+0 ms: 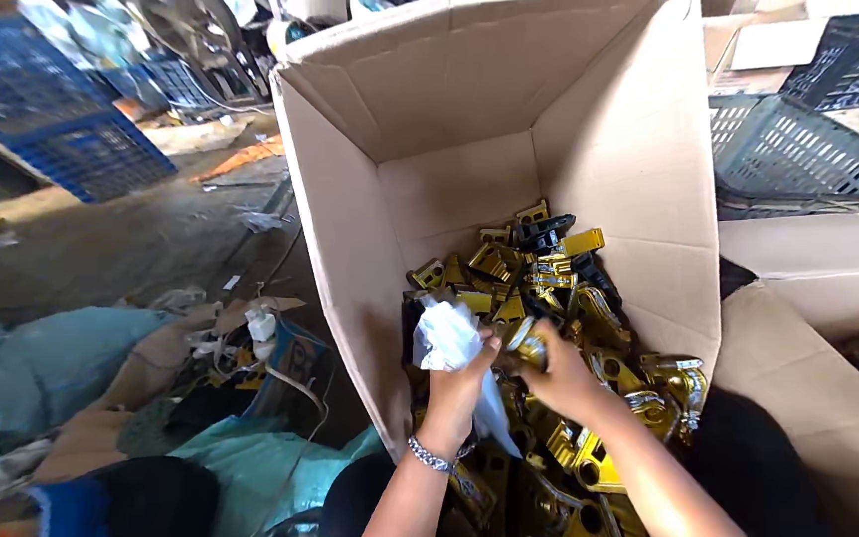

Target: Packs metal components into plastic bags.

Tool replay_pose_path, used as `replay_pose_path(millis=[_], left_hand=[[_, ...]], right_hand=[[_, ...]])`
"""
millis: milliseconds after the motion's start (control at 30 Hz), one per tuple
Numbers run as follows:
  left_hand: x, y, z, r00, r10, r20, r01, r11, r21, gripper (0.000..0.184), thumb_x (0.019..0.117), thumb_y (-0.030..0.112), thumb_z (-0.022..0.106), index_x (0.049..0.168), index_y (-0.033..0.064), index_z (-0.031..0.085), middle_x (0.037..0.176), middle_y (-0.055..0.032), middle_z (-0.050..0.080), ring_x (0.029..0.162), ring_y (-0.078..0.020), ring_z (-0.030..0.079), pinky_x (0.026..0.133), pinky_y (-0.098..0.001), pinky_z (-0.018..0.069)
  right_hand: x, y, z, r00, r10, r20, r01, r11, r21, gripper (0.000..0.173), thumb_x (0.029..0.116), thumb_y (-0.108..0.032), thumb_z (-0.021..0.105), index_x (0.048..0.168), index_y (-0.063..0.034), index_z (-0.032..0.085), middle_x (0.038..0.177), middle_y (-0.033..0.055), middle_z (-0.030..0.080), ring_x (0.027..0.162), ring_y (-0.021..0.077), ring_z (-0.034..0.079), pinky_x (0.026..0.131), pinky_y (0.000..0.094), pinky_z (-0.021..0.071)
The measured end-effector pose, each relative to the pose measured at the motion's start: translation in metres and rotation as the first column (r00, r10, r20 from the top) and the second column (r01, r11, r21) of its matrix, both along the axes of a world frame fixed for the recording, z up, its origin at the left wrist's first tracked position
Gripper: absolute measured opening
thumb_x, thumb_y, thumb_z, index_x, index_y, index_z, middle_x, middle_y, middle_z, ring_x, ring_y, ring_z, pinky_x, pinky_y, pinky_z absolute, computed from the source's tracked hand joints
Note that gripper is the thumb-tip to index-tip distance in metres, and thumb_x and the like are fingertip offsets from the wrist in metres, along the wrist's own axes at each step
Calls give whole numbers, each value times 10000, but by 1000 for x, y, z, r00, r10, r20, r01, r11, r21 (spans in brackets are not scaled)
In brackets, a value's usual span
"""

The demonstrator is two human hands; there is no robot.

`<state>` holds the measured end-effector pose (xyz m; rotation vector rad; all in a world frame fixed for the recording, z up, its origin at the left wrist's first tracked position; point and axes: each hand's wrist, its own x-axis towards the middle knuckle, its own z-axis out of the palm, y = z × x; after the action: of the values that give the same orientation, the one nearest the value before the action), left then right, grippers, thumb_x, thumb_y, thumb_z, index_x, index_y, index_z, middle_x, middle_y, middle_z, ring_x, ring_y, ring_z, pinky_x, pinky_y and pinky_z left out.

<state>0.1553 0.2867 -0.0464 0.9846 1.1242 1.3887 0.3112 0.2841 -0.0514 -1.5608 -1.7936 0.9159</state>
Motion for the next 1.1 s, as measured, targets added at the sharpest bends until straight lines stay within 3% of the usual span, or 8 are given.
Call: replay_pose_path(millis=[100,267,400,667,800,833,967,1100], left_hand=[[-10,0,-2,999,9,-43,-10,1000,-11,244,873,-49,692,1105,-44,617,973,-52,710,935,-89,678,870,-257,564],[-14,9,-28,862,165,-479,-30,960,277,866,688,230,917,1303,-199,484,1172,-218,674,1099,-151,660,1007,-290,521],[-26,22,-31,842,342,-417,-151,892,426,699,746,194,894,1221,-184,548,1088,-188,700,1017,-130,689,961,-287,558],[-6,-18,-18,956,-177,-233,230,946,227,528,812,80,809,1230,-122,557,1039,-69,724,927,-77,709,872,-262,605],[-30,2,0,983,-148,-110,150,989,6,373,925,69,559,1269,-65,507,902,-56,722,758,-156,728,739,-330,637],[-29,1,1,981,-147,-125,148,989,-5,310,954,56,552,1237,-69,532,903,-65,731,769,-157,735,747,-325,639],[-5,0,-22,932,-104,-348,178,966,189,446,791,51,814,1147,-116,604,971,-54,729,892,-22,697,851,-213,591],[3,-7,-22,941,-132,-311,200,960,196,583,682,-24,843,1183,-127,562,1018,-57,717,946,-17,689,882,-199,579]], right_hand=[[-27,11,1,918,209,336,-148,969,-198,601,961,-139,637,1489,-3,385,1515,275,414,1126,434,645,931,556,534],[-27,32,-22,992,17,-121,-29,995,-98,783,855,-132,756,1487,68,339,1417,282,505,1296,341,547,1082,449,457],[-21,15,-13,804,-105,-586,-16,980,-198,696,821,-174,812,1430,-6,520,1332,153,616,1179,169,618,989,326,529],[9,4,-27,758,-226,-612,272,962,-19,489,700,-46,801,1133,15,584,964,69,656,843,106,648,744,299,571],[77,-7,-18,-113,405,-907,353,870,344,374,949,-378,617,1141,-81,737,1043,68,756,909,158,736,739,284,613],[81,-2,-11,-153,433,-888,369,859,355,474,971,-494,531,1145,-89,704,1009,54,733,875,150,707,716,272,584],[34,-1,-6,670,-64,-740,17,997,-71,352,1042,-273,523,1283,-24,586,1103,49,688,951,132,683,827,328,595],[11,-6,-4,817,-17,-577,-50,994,-100,153,967,-35,621,1093,33,677,971,28,703,820,49,683,780,231,596]])
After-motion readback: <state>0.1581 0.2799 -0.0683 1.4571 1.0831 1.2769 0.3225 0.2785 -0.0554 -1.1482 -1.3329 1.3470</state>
